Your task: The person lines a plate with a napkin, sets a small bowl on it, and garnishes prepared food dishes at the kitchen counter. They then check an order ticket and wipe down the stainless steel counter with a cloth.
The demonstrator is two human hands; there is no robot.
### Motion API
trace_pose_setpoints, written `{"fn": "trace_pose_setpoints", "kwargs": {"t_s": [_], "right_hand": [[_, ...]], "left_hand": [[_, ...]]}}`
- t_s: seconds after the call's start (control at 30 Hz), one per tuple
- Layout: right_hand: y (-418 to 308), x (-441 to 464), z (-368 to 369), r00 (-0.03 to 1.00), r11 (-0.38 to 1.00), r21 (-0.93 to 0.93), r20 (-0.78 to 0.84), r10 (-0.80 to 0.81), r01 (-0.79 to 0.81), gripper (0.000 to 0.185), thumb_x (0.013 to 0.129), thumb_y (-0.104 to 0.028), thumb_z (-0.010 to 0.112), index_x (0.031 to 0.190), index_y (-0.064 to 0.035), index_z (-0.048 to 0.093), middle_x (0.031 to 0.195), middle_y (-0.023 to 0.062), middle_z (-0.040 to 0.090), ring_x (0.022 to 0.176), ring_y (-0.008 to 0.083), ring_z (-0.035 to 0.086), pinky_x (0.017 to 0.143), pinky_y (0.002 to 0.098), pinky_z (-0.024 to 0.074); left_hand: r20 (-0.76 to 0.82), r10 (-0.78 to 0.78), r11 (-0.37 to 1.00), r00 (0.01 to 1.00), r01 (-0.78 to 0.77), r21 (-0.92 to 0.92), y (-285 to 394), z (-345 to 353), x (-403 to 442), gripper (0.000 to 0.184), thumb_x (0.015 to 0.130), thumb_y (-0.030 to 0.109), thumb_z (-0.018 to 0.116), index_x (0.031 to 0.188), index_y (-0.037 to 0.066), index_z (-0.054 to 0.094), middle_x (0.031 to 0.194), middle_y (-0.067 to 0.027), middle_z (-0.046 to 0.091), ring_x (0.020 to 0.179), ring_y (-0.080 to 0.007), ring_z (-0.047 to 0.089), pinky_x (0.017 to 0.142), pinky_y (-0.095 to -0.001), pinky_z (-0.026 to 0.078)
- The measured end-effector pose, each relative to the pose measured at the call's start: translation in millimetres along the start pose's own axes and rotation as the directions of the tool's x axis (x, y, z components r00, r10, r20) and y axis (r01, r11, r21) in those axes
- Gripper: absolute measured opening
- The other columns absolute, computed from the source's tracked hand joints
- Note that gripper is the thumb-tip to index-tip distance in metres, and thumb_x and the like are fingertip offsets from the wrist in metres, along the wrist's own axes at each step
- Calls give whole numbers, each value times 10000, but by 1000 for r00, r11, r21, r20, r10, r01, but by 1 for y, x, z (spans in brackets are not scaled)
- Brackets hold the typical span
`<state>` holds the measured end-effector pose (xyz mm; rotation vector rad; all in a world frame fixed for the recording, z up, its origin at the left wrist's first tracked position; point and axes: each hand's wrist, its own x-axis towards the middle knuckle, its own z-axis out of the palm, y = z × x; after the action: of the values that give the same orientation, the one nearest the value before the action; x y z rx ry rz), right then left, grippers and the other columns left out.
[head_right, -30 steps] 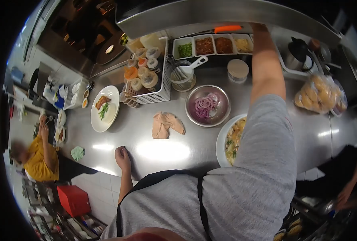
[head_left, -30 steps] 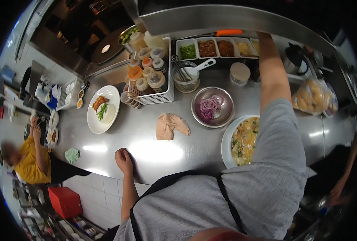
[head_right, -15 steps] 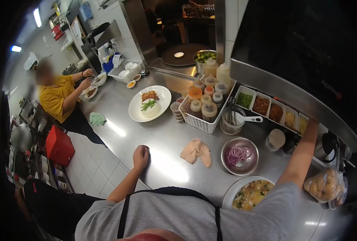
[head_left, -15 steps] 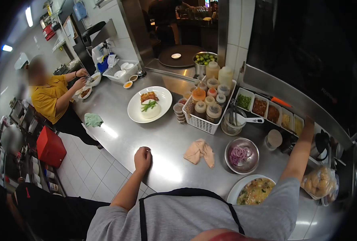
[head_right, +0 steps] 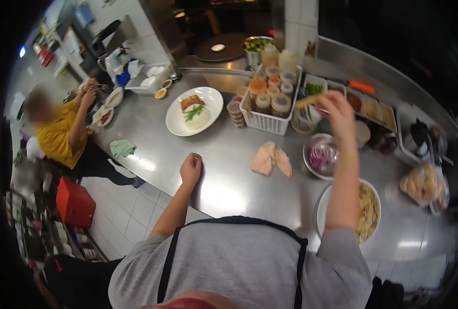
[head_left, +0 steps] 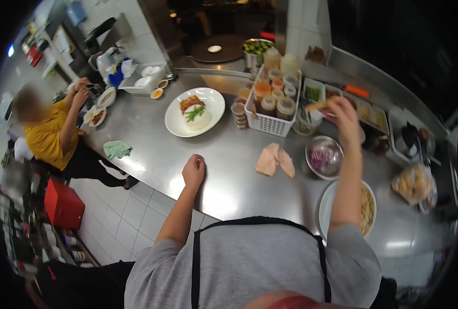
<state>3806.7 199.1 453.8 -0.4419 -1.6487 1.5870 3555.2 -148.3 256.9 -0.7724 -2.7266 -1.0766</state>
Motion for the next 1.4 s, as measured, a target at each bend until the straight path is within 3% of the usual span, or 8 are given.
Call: {"fn": "trace_pose_setpoints", "kwargs": {"t_s": [0.23, 0.37, 0.53, 0.73, 0.77, 0.93, 1.1, 1.4], "right_hand": [[37, 12, 125, 972, 991, 83, 218, 86, -106, 103, 864, -105, 583, 927, -27, 558, 852, 31, 611, 764, 104, 606, 705, 223, 498], [73, 8, 215, 867, 789, -425, 428, -257, 444, 130, 826, -134, 595, 931, -64, 566, 827, 90, 620, 750, 226, 618, 644, 313, 477], [145, 7, 285, 650, 434, -510, 703, -287, 743, 62, 799, -138, 556, 840, -96, 539, 794, 99, 579, 789, 295, 577, 677, 414, 454], [169, -1, 293, 598, 441, -461, 763, -247, 770, 80, 821, -157, 535, 846, -89, 499, 788, 79, 583, 825, 263, 585, 754, 402, 447], [168, -2, 290, 626, 488, -501, 769, -127, 715, 228, 794, -160, 599, 986, -88, 500, 1014, 105, 582, 915, 287, 568, 835, 405, 428], [178, -65, 261, 796, 647, -591, 604, -42, 483, 605, 742, -149, 660, 1267, -89, 365, 1379, 135, 342, 1161, 343, 437, 952, 413, 381], [176, -172, 207, 671, 534, -587, 740, 48, 609, 406, 840, -255, 571, 1210, -122, 471, 1331, 92, 403, 1279, 257, 323, 1052, 487, 234], [154, -186, 187, 683, 643, -550, 728, 56, 533, 258, 870, -261, 542, 1076, -106, 546, 1216, 58, 498, 1199, 227, 413, 1030, 434, 278]], "left_hand": [[35, 29, 993, 999, -25, -117, -8, -5, 0, 123, 825, 186, 571, 889, 84, 597, 720, -101, 607, 662, -252, 594, 610, -344, 452], [48, 19, 982, 999, -10, -187, -14, -8, 1, 130, 826, 185, 572, 892, 76, 594, 733, -107, 615, 681, -254, 602, 624, -342, 460], [83, 44, 968, 996, -22, -248, -26, -11, 18, 120, 826, 179, 552, 892, 83, 583, 740, -128, 598, 680, -293, 587, 618, -369, 458], [37, 105, 955, 994, -90, -282, -39, -1, 26, 173, 849, 185, 567, 969, 60, 571, 745, -83, 604, 599, -213, 567, 590, -313, 461], [24, -9, 907, 1000, 18, -421, -45, 6, 31, 220, 862, 189, 559, 1031, 51, 535, 800, -70, 590, 574, -197, 549, 586, -305, 464], [407, -334, 222, 850, 490, -843, -32, -5, 81, 359, 928, 268, 468, 1188, 32, 394, 1011, -91, 516, 755, -172, 545, 690, -294, 487], [510, -277, 135, 814, 559, -818, -31, -1, 113, 276, 953, 120, 318, 1144, -69, 378, 1047, -157, 527, 915, -234, 563, 820, -366, 511], [531, -257, 250, 807, 586, -770, -24, 11, 170, 372, 946, 95, 349, 1314, 50, 313, 1295, -109, 401, 1146, -211, 436, 981, -505, 347]]}}
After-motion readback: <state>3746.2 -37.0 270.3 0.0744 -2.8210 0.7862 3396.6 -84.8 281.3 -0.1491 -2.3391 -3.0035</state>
